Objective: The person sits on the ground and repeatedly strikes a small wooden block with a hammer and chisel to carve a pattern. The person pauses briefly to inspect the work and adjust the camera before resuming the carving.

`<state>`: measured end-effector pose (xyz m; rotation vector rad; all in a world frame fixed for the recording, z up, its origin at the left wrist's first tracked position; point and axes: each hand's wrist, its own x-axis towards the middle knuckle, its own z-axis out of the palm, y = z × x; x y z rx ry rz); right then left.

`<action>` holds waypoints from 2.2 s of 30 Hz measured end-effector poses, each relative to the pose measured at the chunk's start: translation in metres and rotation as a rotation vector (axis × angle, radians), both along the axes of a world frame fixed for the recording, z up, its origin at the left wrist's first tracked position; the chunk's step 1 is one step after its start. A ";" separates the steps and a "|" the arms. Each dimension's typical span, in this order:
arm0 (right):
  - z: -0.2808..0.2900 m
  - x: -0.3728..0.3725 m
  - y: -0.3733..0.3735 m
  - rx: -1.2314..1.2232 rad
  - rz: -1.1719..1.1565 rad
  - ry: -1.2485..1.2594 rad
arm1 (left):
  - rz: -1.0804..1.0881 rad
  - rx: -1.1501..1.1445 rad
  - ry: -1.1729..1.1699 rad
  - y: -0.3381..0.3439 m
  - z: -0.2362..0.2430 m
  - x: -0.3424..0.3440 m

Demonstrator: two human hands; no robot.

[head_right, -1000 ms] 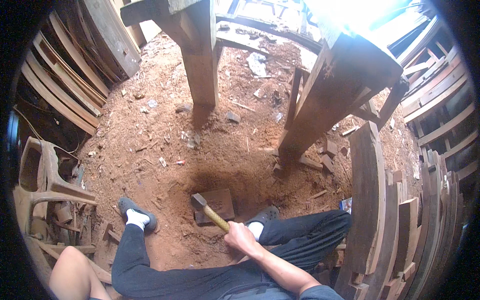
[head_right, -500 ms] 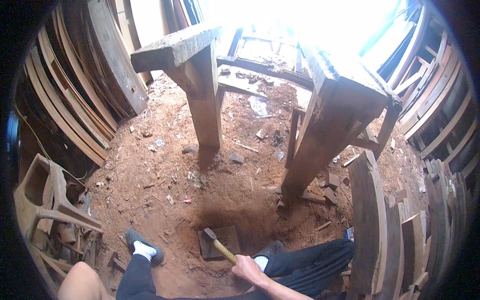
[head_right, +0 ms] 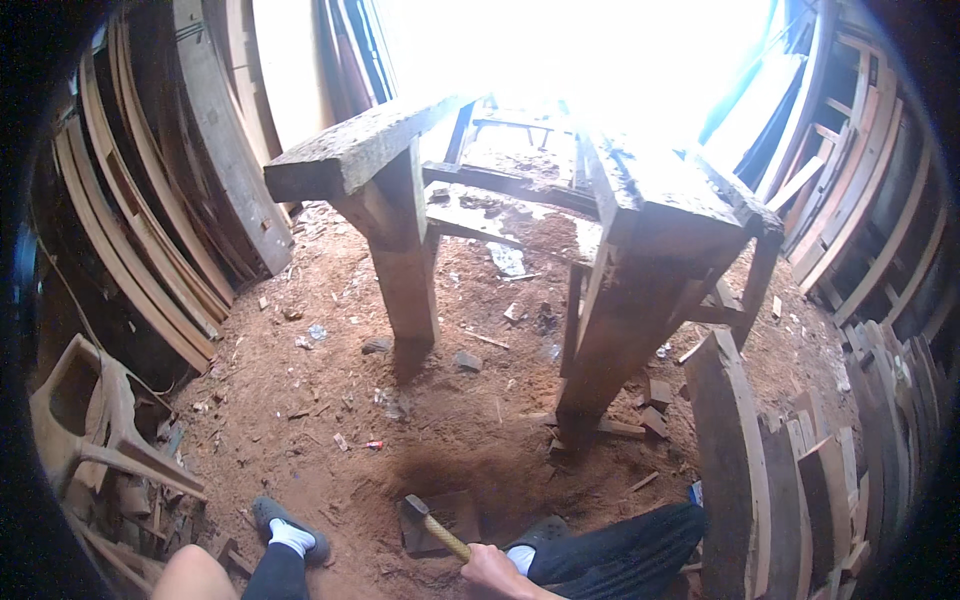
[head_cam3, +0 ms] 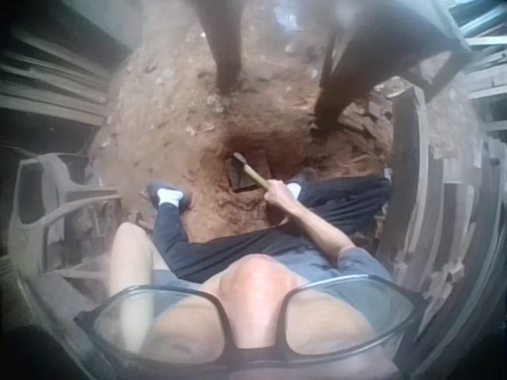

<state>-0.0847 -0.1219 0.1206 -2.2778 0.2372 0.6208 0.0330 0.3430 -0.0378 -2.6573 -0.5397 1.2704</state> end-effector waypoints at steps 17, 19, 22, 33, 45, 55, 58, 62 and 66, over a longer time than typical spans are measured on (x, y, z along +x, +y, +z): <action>-0.007 0.001 0.000 0.010 0.032 -0.019 | -0.015 -0.062 -0.059 -0.020 0.019 0.016; -0.007 0.001 0.000 0.001 0.037 -0.014 | -0.021 -0.061 -0.061 -0.022 0.020 0.018; -0.006 0.001 -0.001 0.015 0.028 -0.009 | -0.019 -0.068 -0.064 -0.025 0.021 0.018; -0.008 0.003 -0.001 0.011 0.027 0.013 | -0.025 -0.076 -0.094 -0.020 0.022 0.014; 0.007 0.005 -0.001 0.004 0.000 0.028 | 0.039 -0.228 -0.272 -0.019 0.039 0.000; 0.003 0.005 -0.002 0.009 0.010 0.038 | 0.155 -0.825 -0.732 -0.077 0.145 0.010; 0.005 0.006 -0.001 0.008 0.016 0.048 | 0.109 -0.969 -0.958 -0.101 0.208 0.013; 0.003 0.006 0.001 -0.015 0.005 0.054 | -0.095 -1.133 -1.351 -0.133 0.306 0.010; -0.003 0.004 0.002 -0.004 0.016 0.021 | -0.493 -1.213 -1.769 -0.155 0.403 -0.006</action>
